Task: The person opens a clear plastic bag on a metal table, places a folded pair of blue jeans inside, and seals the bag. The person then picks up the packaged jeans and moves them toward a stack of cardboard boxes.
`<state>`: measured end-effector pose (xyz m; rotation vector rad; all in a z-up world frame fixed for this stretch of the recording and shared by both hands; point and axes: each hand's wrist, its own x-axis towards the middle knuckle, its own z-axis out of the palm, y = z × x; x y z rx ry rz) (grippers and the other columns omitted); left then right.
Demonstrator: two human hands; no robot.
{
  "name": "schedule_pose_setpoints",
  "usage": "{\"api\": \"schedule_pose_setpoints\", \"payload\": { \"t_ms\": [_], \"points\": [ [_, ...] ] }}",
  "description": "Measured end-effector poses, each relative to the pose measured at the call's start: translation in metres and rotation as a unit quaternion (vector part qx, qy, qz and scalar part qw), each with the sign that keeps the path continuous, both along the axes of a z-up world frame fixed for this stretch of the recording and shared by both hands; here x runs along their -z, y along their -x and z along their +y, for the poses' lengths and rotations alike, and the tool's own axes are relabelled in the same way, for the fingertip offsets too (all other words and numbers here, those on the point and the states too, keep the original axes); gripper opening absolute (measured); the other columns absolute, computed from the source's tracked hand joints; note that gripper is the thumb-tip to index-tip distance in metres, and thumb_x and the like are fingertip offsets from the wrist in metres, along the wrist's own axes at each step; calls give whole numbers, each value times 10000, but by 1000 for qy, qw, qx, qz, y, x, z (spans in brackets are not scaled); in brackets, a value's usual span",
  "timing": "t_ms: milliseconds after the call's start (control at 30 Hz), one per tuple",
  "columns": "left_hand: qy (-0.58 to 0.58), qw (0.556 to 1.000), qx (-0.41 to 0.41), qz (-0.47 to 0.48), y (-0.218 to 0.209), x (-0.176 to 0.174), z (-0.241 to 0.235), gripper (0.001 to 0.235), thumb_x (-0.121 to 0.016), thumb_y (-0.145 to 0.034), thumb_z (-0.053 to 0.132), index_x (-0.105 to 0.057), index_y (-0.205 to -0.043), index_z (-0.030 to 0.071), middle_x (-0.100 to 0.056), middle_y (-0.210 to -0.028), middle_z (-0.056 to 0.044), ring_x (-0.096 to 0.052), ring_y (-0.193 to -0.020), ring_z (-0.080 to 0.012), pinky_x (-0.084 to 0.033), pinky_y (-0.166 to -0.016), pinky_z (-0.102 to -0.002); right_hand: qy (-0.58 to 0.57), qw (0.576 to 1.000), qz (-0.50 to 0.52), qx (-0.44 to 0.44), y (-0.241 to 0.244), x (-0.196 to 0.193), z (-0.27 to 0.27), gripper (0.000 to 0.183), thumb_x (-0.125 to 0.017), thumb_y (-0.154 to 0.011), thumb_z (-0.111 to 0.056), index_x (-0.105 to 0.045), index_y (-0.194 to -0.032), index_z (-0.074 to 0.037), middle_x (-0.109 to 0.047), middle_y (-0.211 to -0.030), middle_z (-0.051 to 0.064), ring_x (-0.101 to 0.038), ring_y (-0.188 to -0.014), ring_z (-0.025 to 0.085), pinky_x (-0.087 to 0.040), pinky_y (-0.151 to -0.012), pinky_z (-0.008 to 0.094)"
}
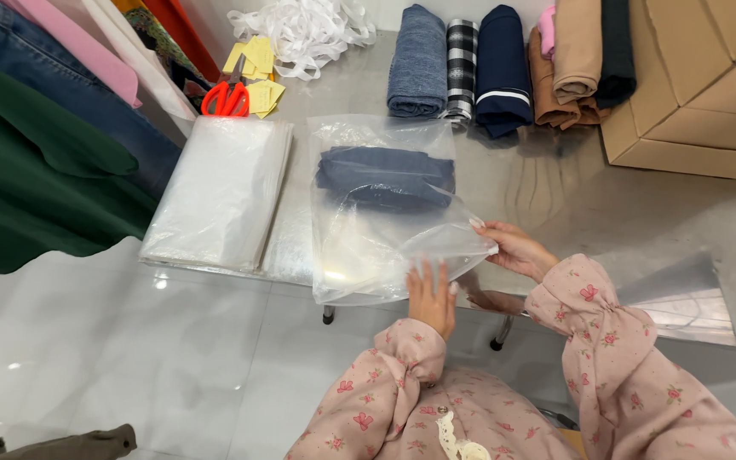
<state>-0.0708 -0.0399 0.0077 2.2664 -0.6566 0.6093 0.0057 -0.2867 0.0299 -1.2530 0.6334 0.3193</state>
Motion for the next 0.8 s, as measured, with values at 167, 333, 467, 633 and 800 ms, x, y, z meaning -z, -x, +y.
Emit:
{"api": "schedule_pose_setpoints", "payload": {
  "t_ms": [167,333,467,633,800],
  "points": [
    [78,992,-17,97,-29,11,3,437,-379,-1082,250,-536,-1381,-28,-355,-1549,-326,-253,-1440,-544,-214,-1160,-605,17,999,4,-49,12,-29,17,473,-747,-917,-276,-560,-1285,-45,-721,-985,84,-724,-732,142,-634,-627,290],
    [102,992,20,69,-49,60,6,307,-559,-1011,341,-789,-954,146,-739,-948,-38,-707,-874,-255,-547,-856,-358,41,996,6,-81,19,-28,18,384,-724,-918,-304,-624,-1234,-111,-748,-1024,44,-723,-805,131,-621,-695,321],
    [-129,961,-72,234,-60,19,21,482,-429,-1023,378,-476,-1456,174,-368,-1531,-121,-226,-1486,-393,-224,-1192,-586,42,994,11,-96,24,-24,16,251,-745,-914,-295,-636,-1089,-152,-732,-905,12,-708,-740,132,-602,-676,308],
    [97,913,-128,375,-75,-101,40,641,-384,-1056,471,-232,-1618,204,-31,-1715,-137,46,-1579,-294,50,-1262,-398,63,989,12,-130,33,-62,27,185,-759,-912,-265,-642,-984,-143,-689,-783,-9,-682,-691,136,-569,-676,279],
    [455,823,-98,325,-108,-10,16,553,-416,-1071,418,-241,-1577,278,-479,-1374,-83,-638,-1198,-249,-564,-1025,-344,89,989,58,-107,31,-91,29,381,-632,-983,-467,-613,-1116,-111,-643,-997,18,-647,-871,164,-557,-789,350]
  ]
}}
